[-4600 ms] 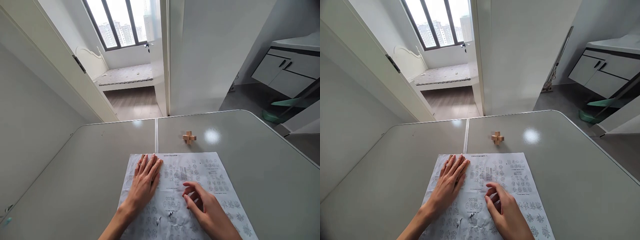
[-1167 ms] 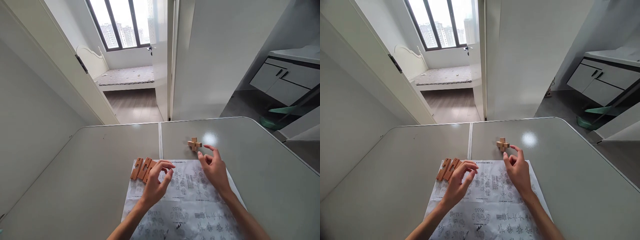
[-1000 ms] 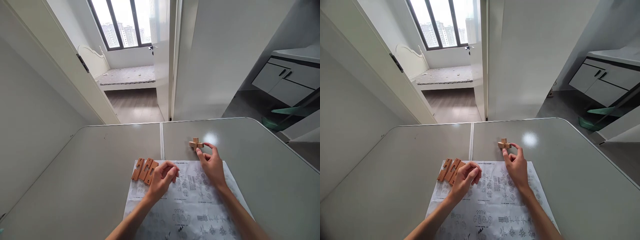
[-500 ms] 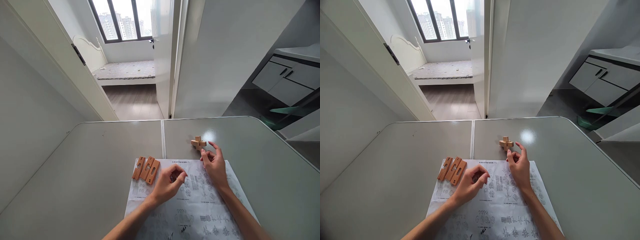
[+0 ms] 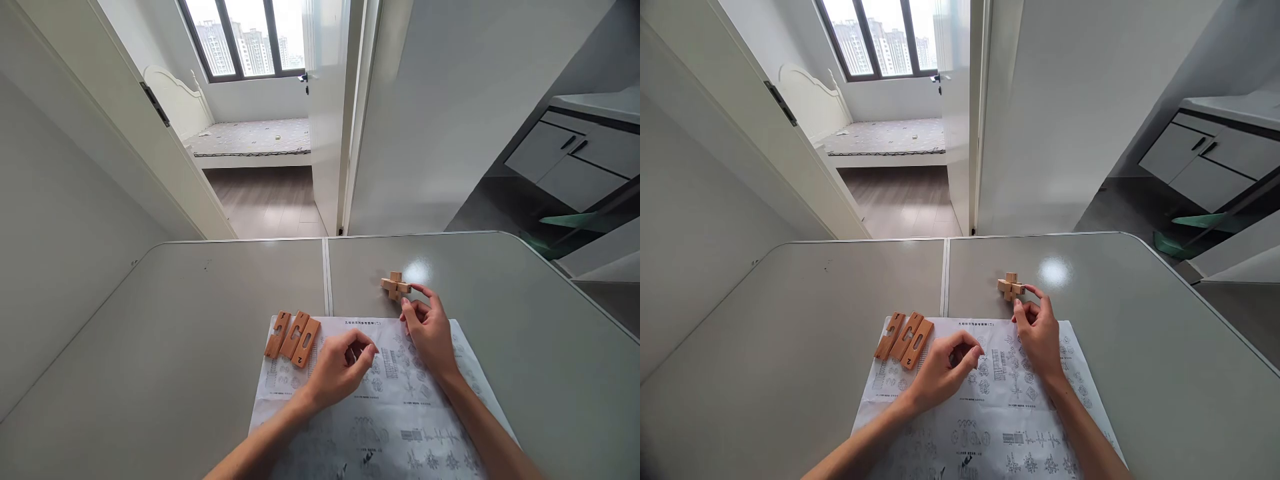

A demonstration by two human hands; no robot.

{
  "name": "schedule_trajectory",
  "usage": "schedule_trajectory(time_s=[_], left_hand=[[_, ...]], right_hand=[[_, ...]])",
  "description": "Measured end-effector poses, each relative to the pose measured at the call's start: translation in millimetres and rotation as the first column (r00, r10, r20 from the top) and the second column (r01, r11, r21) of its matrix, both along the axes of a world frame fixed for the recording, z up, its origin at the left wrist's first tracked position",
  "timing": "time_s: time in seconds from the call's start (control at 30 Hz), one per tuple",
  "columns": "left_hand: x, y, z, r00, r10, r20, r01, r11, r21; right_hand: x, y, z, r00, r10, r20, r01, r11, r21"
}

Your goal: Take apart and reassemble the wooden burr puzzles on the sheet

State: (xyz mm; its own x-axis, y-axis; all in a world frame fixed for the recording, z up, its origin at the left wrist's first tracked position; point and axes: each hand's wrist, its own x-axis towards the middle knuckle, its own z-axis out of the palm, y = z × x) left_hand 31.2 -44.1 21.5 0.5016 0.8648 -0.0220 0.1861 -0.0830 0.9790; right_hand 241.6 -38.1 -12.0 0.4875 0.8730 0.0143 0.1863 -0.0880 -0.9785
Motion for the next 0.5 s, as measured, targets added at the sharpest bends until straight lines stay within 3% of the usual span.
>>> schedule_trajectory(time_s=[0.5], left_hand=[[0.2,-0.1,-5.0,1.000,-0.004,-0.017,0.005,1.000,0.022]], right_hand=[[1.1,0.7,-2.0,0.999,0.033,-0.032,-0.033,0.999,0.014]])
